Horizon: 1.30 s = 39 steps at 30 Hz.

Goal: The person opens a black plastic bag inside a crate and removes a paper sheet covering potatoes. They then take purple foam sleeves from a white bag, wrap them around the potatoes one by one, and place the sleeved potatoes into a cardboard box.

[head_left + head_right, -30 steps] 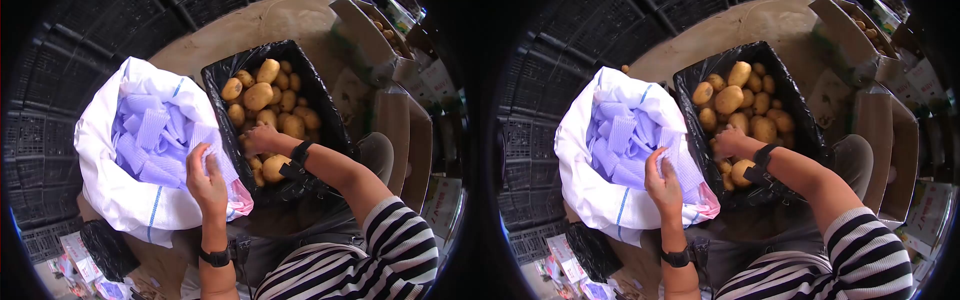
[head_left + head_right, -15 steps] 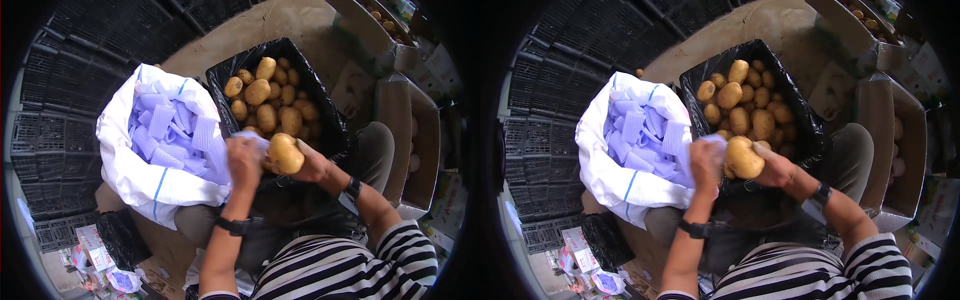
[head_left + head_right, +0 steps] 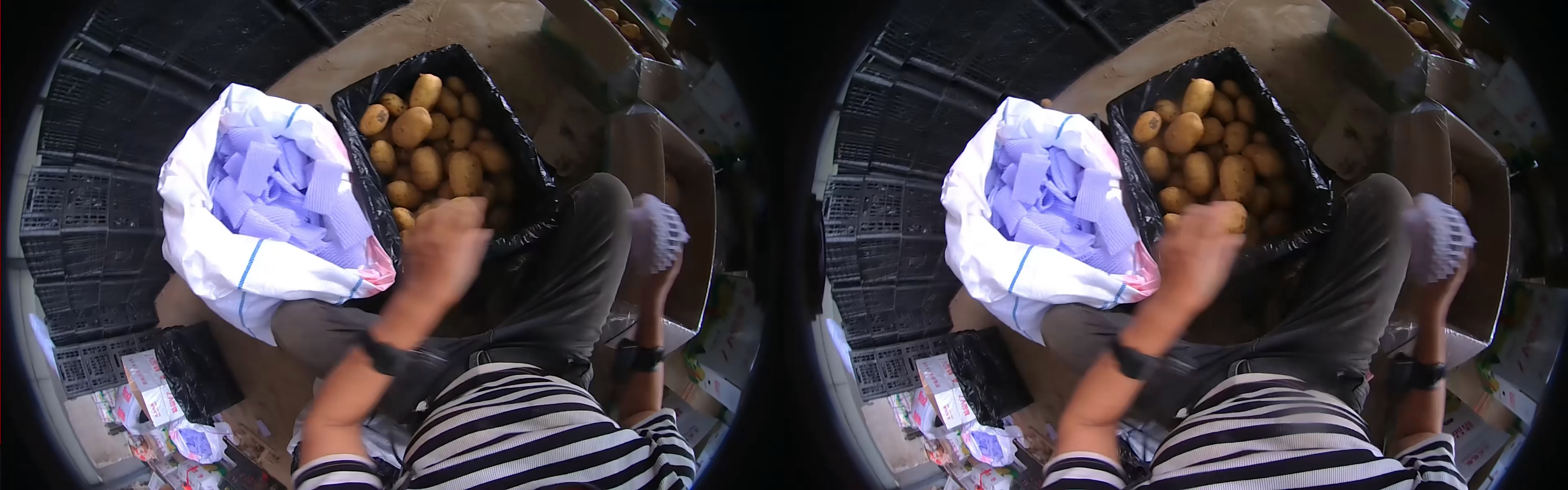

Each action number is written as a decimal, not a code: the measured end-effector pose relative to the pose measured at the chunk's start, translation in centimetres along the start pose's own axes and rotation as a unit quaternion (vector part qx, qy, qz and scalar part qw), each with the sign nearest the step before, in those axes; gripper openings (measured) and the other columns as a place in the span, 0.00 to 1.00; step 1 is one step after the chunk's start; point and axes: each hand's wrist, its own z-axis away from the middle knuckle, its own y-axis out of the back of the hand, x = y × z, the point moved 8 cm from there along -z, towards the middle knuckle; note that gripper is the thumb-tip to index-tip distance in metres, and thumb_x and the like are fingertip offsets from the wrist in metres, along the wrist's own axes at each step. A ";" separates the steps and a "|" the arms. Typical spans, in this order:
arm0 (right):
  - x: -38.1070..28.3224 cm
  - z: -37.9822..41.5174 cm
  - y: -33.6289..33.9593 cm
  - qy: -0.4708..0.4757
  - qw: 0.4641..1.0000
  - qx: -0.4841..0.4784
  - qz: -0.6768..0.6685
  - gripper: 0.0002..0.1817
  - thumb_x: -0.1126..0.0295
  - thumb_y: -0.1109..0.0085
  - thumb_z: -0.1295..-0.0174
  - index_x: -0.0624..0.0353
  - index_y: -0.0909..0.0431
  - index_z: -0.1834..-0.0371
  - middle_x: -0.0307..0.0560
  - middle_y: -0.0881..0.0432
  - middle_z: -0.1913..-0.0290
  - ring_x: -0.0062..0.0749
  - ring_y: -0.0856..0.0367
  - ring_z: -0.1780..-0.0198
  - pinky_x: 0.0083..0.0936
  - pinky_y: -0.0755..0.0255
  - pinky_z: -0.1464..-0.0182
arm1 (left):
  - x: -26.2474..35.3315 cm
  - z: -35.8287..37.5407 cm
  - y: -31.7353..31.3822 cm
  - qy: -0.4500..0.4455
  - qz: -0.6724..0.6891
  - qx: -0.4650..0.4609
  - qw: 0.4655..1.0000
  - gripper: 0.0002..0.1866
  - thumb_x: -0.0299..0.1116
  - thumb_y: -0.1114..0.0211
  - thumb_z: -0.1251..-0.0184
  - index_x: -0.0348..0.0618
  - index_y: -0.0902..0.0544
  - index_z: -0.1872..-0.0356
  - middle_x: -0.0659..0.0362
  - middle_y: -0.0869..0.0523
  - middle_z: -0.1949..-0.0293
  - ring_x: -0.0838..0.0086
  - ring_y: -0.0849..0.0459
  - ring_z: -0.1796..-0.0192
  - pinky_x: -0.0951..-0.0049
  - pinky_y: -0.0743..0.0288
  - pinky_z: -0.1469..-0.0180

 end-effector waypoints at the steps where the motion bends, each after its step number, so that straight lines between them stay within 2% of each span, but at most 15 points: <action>1: 3.9 -2.5 6.3 -0.011 0.996 0.016 -0.091 0.18 0.68 0.57 0.36 0.64 0.31 0.46 0.49 0.25 0.48 0.35 0.25 0.49 0.29 0.32 0.45 | -5.6 1.5 -0.5 0.073 -0.126 -0.066 0.987 0.23 0.34 0.34 0.52 0.46 0.26 0.51 0.55 0.27 0.49 0.57 0.25 0.55 0.60 0.28 0.58; 3: 5.7 -6.2 13.5 0.096 0.874 -0.096 0.467 0.17 0.72 0.53 0.39 0.63 0.29 0.47 0.52 0.25 0.48 0.41 0.26 0.46 0.32 0.34 0.43 | -14.1 4.5 -0.3 0.107 -0.313 -0.179 0.926 0.24 0.28 0.39 0.51 0.49 0.28 0.49 0.57 0.33 0.40 0.52 0.24 0.56 0.52 0.28 0.61; 6: -4.8 -4.9 1.2 0.246 0.802 -0.059 0.541 0.18 0.77 0.50 0.45 0.62 0.26 0.49 0.54 0.26 0.47 0.45 0.28 0.44 0.32 0.36 0.42 | -19.0 5.7 -1.0 0.125 -0.295 -0.242 0.916 0.17 0.27 0.41 0.50 0.43 0.25 0.55 0.53 0.35 0.39 0.51 0.23 0.58 0.51 0.27 0.59; 10: -7.7 -1.5 -23.5 0.210 0.895 -0.328 0.218 0.18 0.72 0.40 0.50 0.57 0.24 0.53 0.53 0.22 0.53 0.45 0.25 0.49 0.34 0.31 0.48 | -19.9 4.9 -1.8 0.071 -0.136 -0.204 0.967 0.13 0.25 0.43 0.50 0.41 0.22 0.60 0.51 0.26 0.50 0.53 0.23 0.58 0.57 0.27 0.56; 14: 1.5 4.8 -45.5 0.235 0.786 -0.518 0.243 0.18 0.71 0.42 0.56 0.57 0.23 0.58 0.53 0.22 0.60 0.47 0.23 0.58 0.35 0.29 0.54 | -19.7 4.3 -0.2 0.116 0.012 -0.136 0.984 0.14 0.22 0.44 0.52 0.40 0.23 0.61 0.50 0.23 0.61 0.53 0.23 0.59 0.58 0.28 0.56; 15: 5.0 7.5 -50.1 0.403 0.637 -0.537 0.379 0.16 0.69 0.45 0.52 0.54 0.22 0.57 0.48 0.22 0.58 0.41 0.24 0.55 0.33 0.30 0.51 | -19.5 4.0 0.6 0.137 0.030 -0.119 0.983 0.15 0.22 0.44 0.53 0.40 0.23 0.61 0.49 0.24 0.62 0.52 0.23 0.59 0.57 0.28 0.56; 16: 7.0 7.6 -52.0 0.294 0.667 -0.540 0.420 0.15 0.65 0.49 0.46 0.55 0.22 0.57 0.46 0.23 0.55 0.39 0.26 0.51 0.32 0.33 0.51 | -18.7 3.5 1.1 0.129 0.032 -0.123 0.983 0.15 0.22 0.44 0.53 0.40 0.23 0.61 0.49 0.24 0.62 0.52 0.23 0.59 0.57 0.28 0.56; 23: 8.2 8.5 -53.9 0.312 0.648 -0.526 0.454 0.17 0.61 0.62 0.35 0.52 0.22 0.55 0.49 0.25 0.57 0.41 0.28 0.50 0.34 0.35 0.52 | -18.9 1.8 5.1 0.235 0.001 -0.045 0.971 0.19 0.21 0.41 0.53 0.45 0.24 0.56 0.53 0.27 0.63 0.54 0.22 0.62 0.61 0.28 0.59; 25: 7.3 7.8 -52.0 0.246 0.691 -0.552 0.398 0.13 0.63 0.50 0.42 0.51 0.23 0.56 0.52 0.27 0.54 0.41 0.30 0.48 0.33 0.35 0.49 | -18.7 1.7 6.3 0.238 0.016 -0.005 0.971 0.16 0.21 0.40 0.53 0.44 0.21 0.59 0.53 0.26 0.62 0.54 0.22 0.62 0.61 0.28 0.60; 27: 1.8 8.1 -48.2 0.405 0.647 -0.566 0.312 0.18 0.60 0.44 0.46 0.57 0.24 0.54 0.53 0.25 0.55 0.45 0.27 0.51 0.35 0.32 0.51 | -18.7 1.8 6.8 0.268 0.037 0.020 0.963 0.15 0.20 0.41 0.52 0.44 0.20 0.61 0.53 0.25 0.60 0.55 0.24 0.57 0.61 0.30 0.55; 29: 1.2 4.2 -42.3 0.117 0.880 -0.424 0.176 0.27 0.61 0.35 0.52 0.60 0.28 0.49 0.51 0.25 0.51 0.43 0.27 0.48 0.37 0.32 0.47 | -17.1 1.7 7.8 0.151 -0.083 0.092 0.981 0.15 0.19 0.41 0.52 0.44 0.20 0.60 0.54 0.25 0.59 0.57 0.27 0.53 0.61 0.34 0.50; 33: -2.8 10.7 -35.4 -0.401 0.636 -0.496 -0.435 0.33 0.56 0.38 0.46 0.60 0.37 0.40 0.48 0.30 0.41 0.33 0.32 0.40 0.36 0.38 0.40 | -14.5 1.4 5.0 0.218 -0.019 0.120 0.968 0.14 0.21 0.41 0.53 0.42 0.21 0.61 0.53 0.24 0.59 0.57 0.30 0.52 0.62 0.36 0.47; 35: -5.5 13.3 -32.8 -0.426 0.575 -0.461 -0.525 0.35 0.52 0.42 0.43 0.60 0.40 0.37 0.46 0.32 0.39 0.31 0.35 0.38 0.33 0.43 0.36 | -10.8 1.3 -0.9 0.143 -0.005 0.034 0.989 0.11 0.24 0.42 0.49 0.41 0.21 0.62 0.52 0.22 0.62 0.56 0.25 0.56 0.65 0.32 0.51; 36: -6.5 13.6 -32.0 -0.386 0.590 -0.454 -0.544 0.35 0.51 0.46 0.41 0.60 0.42 0.36 0.43 0.33 0.39 0.30 0.36 0.37 0.31 0.47 0.34 | -10.4 2.5 -5.2 0.160 0.206 0.088 0.961 0.09 0.26 0.42 0.45 0.41 0.20 0.62 0.54 0.20 0.65 0.60 0.23 0.60 0.68 0.30 0.55; 39: -6.2 12.3 -29.5 -0.338 0.649 -0.433 -0.527 0.34 0.52 0.45 0.41 0.62 0.41 0.37 0.44 0.31 0.40 0.30 0.34 0.38 0.31 0.46 0.35 | -8.7 3.4 -7.0 0.334 0.561 0.138 0.745 0.09 0.33 0.42 0.37 0.38 0.20 0.64 0.63 0.17 0.71 0.76 0.19 0.69 0.78 0.27 0.65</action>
